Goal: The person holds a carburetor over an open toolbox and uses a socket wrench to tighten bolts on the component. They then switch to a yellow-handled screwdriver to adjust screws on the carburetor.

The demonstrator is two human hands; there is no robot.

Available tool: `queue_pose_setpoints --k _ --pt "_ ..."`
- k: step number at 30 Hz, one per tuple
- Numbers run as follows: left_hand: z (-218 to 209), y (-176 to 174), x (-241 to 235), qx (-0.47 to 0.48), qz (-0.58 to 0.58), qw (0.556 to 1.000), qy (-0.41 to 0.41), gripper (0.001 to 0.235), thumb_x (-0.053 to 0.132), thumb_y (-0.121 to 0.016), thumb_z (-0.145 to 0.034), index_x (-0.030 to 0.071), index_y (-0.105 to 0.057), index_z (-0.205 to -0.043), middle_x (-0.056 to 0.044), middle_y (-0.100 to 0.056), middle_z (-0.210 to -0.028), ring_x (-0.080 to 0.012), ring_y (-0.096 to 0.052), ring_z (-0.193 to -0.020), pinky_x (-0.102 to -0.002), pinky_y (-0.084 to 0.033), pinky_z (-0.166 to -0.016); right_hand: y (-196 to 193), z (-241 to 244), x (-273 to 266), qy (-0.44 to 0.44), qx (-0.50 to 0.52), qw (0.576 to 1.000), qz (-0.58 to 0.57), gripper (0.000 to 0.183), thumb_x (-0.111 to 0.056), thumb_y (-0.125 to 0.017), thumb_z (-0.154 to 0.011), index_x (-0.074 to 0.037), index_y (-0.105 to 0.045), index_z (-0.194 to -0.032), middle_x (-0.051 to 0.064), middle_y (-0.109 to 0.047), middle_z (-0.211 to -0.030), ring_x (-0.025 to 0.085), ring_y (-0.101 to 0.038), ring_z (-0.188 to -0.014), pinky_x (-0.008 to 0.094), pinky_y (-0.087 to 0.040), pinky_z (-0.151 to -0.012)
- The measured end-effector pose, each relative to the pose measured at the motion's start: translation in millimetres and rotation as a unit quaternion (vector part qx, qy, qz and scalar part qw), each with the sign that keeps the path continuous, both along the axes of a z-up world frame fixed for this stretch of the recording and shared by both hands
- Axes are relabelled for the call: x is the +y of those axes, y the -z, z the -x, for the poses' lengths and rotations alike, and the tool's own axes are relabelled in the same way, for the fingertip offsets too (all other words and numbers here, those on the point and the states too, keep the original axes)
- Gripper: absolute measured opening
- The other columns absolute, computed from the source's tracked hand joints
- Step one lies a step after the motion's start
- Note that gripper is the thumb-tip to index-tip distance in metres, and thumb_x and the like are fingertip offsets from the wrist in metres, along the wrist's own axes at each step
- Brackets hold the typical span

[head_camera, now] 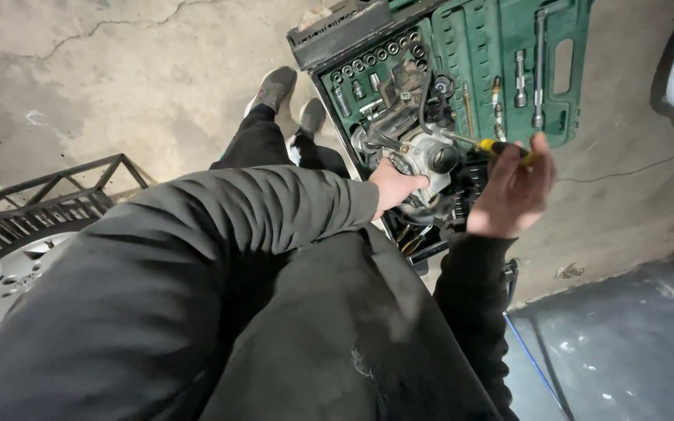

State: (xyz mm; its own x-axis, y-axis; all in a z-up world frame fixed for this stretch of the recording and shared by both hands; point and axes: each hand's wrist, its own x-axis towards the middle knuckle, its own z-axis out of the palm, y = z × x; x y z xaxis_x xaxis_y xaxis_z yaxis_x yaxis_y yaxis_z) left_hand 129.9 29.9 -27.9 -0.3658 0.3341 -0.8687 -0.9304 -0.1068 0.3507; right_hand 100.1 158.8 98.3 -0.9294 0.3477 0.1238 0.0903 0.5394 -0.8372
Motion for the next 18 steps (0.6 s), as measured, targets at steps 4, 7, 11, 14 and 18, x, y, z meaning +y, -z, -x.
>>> queue_pose_setpoints --k 4,7,11,14,18 --pt "1.7 0.1 0.5 -0.014 0.014 0.999 0.028 0.087 0.035 -0.086 -0.067 -0.009 -0.047 -0.132 -0.020 -0.067 -0.123 -0.0282 -0.067 -0.112 -0.038 -0.054 -0.095 18.5 -1.4 23.1 0.127 -0.079 0.989 0.018 0.040 -0.004 -0.072 -0.108 0.004 -0.059 -0.144 0.014 -0.067 -0.120 0.017 -0.067 -0.099 0.031 -0.061 -0.087" --pt "0.1 4.4 2.7 -0.007 0.016 0.999 0.032 0.088 0.035 -0.085 -0.067 -0.008 -0.047 -0.133 -0.021 -0.066 -0.124 -0.0284 -0.066 -0.112 -0.039 -0.054 -0.095 16.0 -0.6 25.3 0.079 -0.024 0.997 -0.005 0.033 0.000 -0.074 -0.110 0.006 -0.065 -0.141 0.018 -0.070 -0.123 0.020 -0.067 -0.103 0.033 -0.061 -0.096" --pt "-0.7 2.4 2.2 0.001 0.018 0.999 0.031 0.089 0.036 -0.085 -0.067 -0.008 -0.047 -0.134 -0.022 -0.065 -0.126 -0.0297 -0.066 -0.114 -0.039 -0.054 -0.095 -5.2 12.3 3.1 -0.049 0.012 0.999 0.019 0.044 -0.001 -0.063 -0.107 -0.001 -0.049 -0.149 0.016 -0.062 -0.142 0.021 -0.062 -0.128 0.032 -0.050 -0.113" --pt "-0.8 -1.9 -1.7 0.002 0.023 0.999 0.042 0.091 0.038 -0.084 -0.068 -0.009 -0.046 -0.137 -0.024 -0.064 -0.129 -0.0312 -0.066 -0.116 -0.039 -0.054 -0.096 3.8 14.6 7.5 -0.116 0.039 0.990 0.068 0.034 -0.007 -0.061 -0.111 -0.002 -0.051 -0.143 0.015 -0.061 -0.145 0.022 -0.058 -0.138 0.032 -0.045 -0.118" --pt "-3.6 10.2 5.1 -0.002 0.019 0.999 0.042 0.097 0.037 -0.085 -0.069 -0.009 -0.039 -0.142 -0.025 -0.060 -0.134 -0.0320 -0.063 -0.121 -0.040 -0.053 -0.098 14.1 13.7 12.4 -0.032 -0.027 0.997 -0.062 0.024 -0.010 -0.063 -0.115 0.000 -0.063 -0.137 0.011 -0.066 -0.136 0.018 -0.064 -0.119 0.031 -0.055 -0.103"
